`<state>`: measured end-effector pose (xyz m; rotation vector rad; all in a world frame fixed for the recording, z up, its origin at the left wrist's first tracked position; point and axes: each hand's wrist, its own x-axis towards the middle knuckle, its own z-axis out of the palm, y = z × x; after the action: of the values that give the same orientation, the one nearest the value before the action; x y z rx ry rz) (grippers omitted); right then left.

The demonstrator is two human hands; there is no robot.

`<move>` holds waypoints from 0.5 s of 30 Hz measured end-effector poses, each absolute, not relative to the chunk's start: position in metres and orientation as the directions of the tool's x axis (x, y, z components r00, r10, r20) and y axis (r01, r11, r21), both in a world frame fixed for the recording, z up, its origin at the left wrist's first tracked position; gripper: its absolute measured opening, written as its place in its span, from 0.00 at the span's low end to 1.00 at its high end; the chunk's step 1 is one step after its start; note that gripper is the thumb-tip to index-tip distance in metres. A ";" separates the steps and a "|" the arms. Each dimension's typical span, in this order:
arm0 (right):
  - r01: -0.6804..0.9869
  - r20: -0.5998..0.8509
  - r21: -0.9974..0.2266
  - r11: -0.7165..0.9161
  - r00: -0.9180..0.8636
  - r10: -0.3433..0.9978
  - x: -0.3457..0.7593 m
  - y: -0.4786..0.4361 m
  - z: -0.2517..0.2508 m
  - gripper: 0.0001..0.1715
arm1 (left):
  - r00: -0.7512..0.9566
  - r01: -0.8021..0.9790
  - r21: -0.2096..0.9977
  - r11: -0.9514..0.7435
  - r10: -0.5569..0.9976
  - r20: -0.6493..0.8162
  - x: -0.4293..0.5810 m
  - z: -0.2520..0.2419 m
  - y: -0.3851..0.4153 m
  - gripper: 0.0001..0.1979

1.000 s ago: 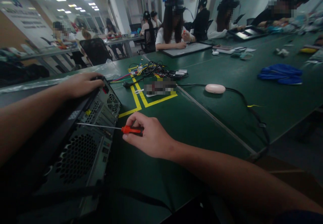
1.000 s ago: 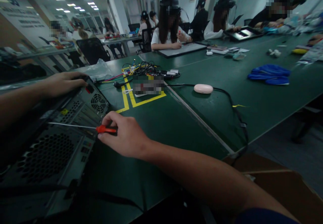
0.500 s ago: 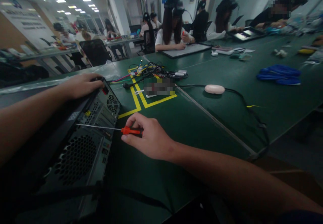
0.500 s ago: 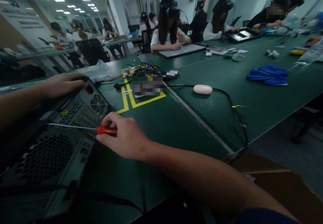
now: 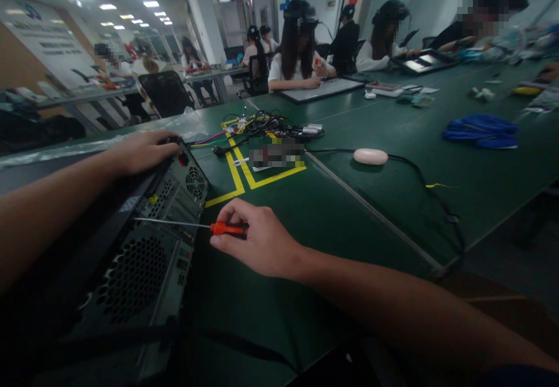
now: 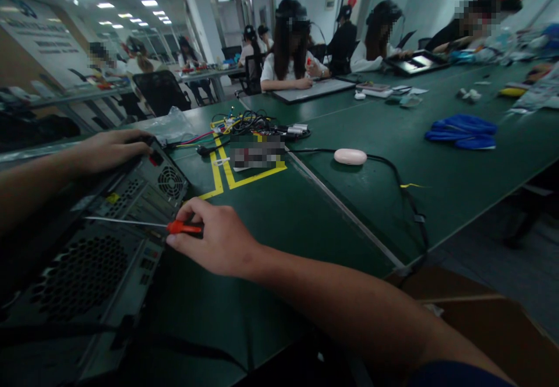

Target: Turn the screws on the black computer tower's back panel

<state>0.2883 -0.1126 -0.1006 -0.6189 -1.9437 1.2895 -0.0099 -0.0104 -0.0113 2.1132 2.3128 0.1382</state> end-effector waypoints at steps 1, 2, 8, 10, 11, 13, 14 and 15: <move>0.003 0.296 -0.923 0.385 -0.633 0.715 0.288 -0.113 -0.101 0.11 | -0.096 0.993 0.071 0.092 0.994 0.056 -0.010 -0.011 -0.010 0.39; 0.002 0.295 -0.924 0.383 -0.634 0.715 0.288 -0.113 -0.101 0.12 | -0.104 0.992 0.070 0.100 0.993 0.058 -0.010 -0.011 -0.010 0.39; -0.008 0.301 -0.927 0.376 -0.614 0.729 0.287 -0.113 -0.104 0.13 | -0.091 0.995 0.055 0.088 0.994 0.065 -0.012 -0.013 -0.008 0.39; -0.013 0.304 -0.926 0.377 -0.616 0.727 0.287 -0.113 -0.105 0.13 | -0.096 0.994 0.059 0.092 0.993 0.064 -0.013 -0.014 -0.008 0.39; -0.015 0.307 -0.925 0.379 -0.617 0.725 0.287 -0.113 -0.104 0.13 | -0.100 0.993 0.062 0.097 0.993 0.065 -0.013 -0.014 -0.008 0.39; -0.010 0.313 -0.921 0.389 -0.614 0.724 0.288 -0.113 -0.103 0.14 | -0.104 0.993 0.058 0.100 0.992 0.067 -0.013 -0.013 -0.008 0.39; -0.001 0.315 -0.918 0.398 -0.611 0.726 0.288 -0.112 -0.102 0.14 | -0.098 0.994 0.053 0.095 0.993 0.068 -0.012 -0.013 -0.008 0.39; 0.010 0.318 -0.913 0.407 -0.608 0.728 0.289 -0.112 -0.101 0.14 | -0.092 0.995 0.046 0.089 0.993 0.070 -0.012 -0.013 -0.008 0.39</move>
<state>0.2885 -0.1123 -0.1015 -0.6282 -1.9331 1.2487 -0.0118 -0.0082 -0.0129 2.1304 2.3332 0.1283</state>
